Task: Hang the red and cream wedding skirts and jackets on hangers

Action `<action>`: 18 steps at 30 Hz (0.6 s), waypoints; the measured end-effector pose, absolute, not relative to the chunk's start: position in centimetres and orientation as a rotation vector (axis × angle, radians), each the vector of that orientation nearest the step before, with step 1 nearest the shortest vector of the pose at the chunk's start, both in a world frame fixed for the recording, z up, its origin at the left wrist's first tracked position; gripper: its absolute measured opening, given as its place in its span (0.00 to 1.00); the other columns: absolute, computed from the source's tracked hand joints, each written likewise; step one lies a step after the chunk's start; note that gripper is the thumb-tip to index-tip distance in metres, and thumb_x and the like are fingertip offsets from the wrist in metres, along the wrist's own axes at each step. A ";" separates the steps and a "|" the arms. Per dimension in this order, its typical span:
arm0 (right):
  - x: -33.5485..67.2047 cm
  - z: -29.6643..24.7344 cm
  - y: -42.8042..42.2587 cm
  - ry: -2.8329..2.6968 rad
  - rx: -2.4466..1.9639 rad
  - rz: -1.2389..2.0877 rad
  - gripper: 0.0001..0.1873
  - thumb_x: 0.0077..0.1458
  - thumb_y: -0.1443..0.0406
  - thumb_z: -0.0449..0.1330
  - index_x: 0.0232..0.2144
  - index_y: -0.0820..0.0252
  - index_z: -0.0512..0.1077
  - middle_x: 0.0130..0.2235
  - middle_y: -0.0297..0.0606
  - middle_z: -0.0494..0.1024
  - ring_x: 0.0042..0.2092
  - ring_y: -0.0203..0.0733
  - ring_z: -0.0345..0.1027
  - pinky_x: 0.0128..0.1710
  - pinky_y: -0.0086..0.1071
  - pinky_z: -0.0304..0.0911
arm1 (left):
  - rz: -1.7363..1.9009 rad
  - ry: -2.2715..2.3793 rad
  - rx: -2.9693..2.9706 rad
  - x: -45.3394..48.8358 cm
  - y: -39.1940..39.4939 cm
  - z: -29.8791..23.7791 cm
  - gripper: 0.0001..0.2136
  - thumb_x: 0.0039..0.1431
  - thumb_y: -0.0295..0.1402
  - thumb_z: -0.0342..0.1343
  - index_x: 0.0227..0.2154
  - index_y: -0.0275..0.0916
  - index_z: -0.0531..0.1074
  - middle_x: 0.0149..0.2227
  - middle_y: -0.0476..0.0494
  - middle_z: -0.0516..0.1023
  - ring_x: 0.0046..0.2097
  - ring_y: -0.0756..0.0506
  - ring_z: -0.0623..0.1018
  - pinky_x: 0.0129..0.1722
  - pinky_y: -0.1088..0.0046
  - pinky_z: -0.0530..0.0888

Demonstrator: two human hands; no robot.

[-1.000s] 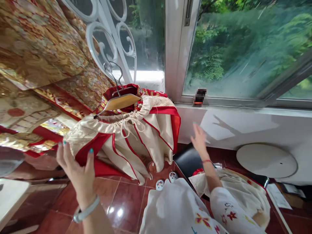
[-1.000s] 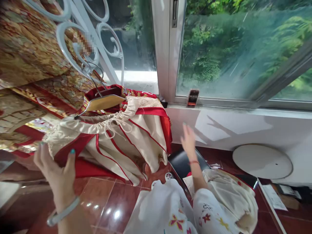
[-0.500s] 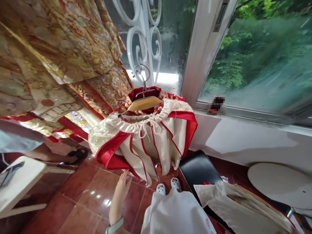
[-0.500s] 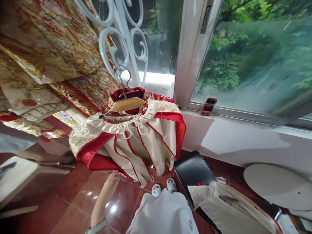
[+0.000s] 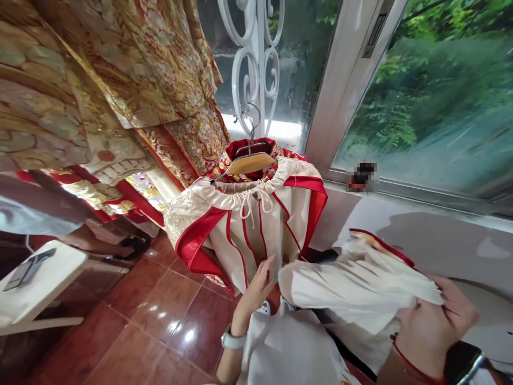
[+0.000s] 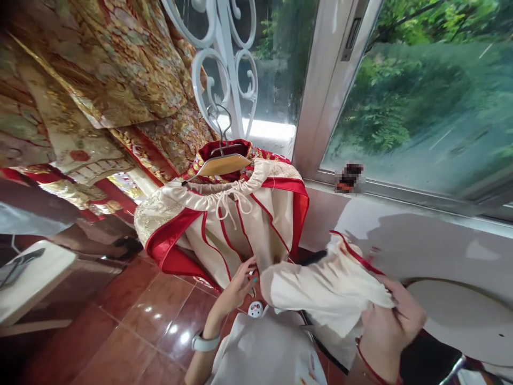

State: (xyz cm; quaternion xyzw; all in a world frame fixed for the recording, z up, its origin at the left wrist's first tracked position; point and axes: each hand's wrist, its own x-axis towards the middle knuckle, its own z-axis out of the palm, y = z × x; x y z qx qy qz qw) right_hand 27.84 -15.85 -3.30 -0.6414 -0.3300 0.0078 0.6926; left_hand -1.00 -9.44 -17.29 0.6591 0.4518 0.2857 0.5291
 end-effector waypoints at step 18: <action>27.4 -5.2 -13.6 -1.112 -1.121 0.826 0.09 0.44 0.59 0.68 0.22 0.56 0.74 0.20 0.31 0.72 0.20 0.36 0.62 0.20 0.28 0.56 | 0.964 1.199 1.413 0.4 -5.1 -18.3 0.16 0.55 0.38 0.55 0.43 0.36 0.75 0.42 0.40 0.80 0.45 0.40 0.77 0.50 0.59 0.72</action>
